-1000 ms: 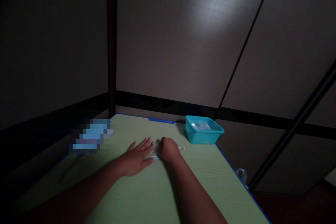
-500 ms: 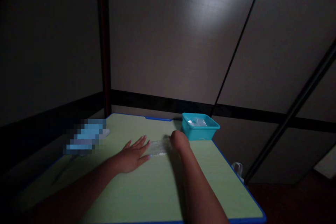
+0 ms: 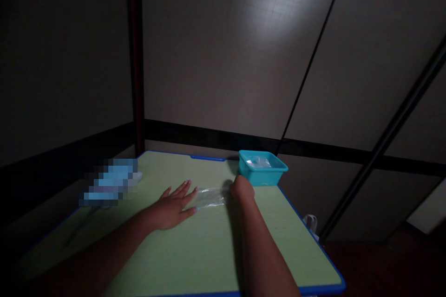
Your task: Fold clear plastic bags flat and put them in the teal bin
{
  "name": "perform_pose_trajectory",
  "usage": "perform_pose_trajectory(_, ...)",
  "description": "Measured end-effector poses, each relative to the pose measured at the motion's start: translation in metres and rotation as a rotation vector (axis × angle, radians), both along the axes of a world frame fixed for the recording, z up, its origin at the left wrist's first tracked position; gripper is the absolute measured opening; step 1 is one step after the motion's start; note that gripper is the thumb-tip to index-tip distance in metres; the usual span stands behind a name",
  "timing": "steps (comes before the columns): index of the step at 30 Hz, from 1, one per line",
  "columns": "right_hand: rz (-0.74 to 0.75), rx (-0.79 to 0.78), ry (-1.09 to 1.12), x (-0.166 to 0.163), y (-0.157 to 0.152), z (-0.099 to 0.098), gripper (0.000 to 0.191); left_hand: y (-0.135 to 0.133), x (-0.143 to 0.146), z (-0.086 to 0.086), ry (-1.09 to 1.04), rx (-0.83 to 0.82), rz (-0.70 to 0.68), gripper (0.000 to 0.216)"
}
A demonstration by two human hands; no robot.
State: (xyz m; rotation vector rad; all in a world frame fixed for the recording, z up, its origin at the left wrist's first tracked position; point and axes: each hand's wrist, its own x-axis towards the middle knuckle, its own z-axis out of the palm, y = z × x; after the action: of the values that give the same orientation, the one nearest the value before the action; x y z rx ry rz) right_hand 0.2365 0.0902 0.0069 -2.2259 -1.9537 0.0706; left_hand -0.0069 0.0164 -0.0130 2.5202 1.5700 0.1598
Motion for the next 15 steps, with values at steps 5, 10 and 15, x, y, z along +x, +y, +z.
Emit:
perform_pose_trajectory(5, 0.056, 0.103, 0.021, -0.015, -0.014, 0.013, 0.035, -0.002, 0.002, 0.002, -0.009, 0.003, 0.011, 0.070)
perform_pose_trajectory(10, 0.474, 0.224, 0.156, -0.059, -0.043, 0.015, 0.047, -0.002, 0.003, 0.003, 0.000, 0.000, 0.027, 0.069)
perform_pose_trajectory(15, 0.701, -0.008, 0.094, -0.084, -0.060, 0.004, 0.051, 0.002, 0.003, -0.001, 0.012, 0.000, 0.029, 0.065)
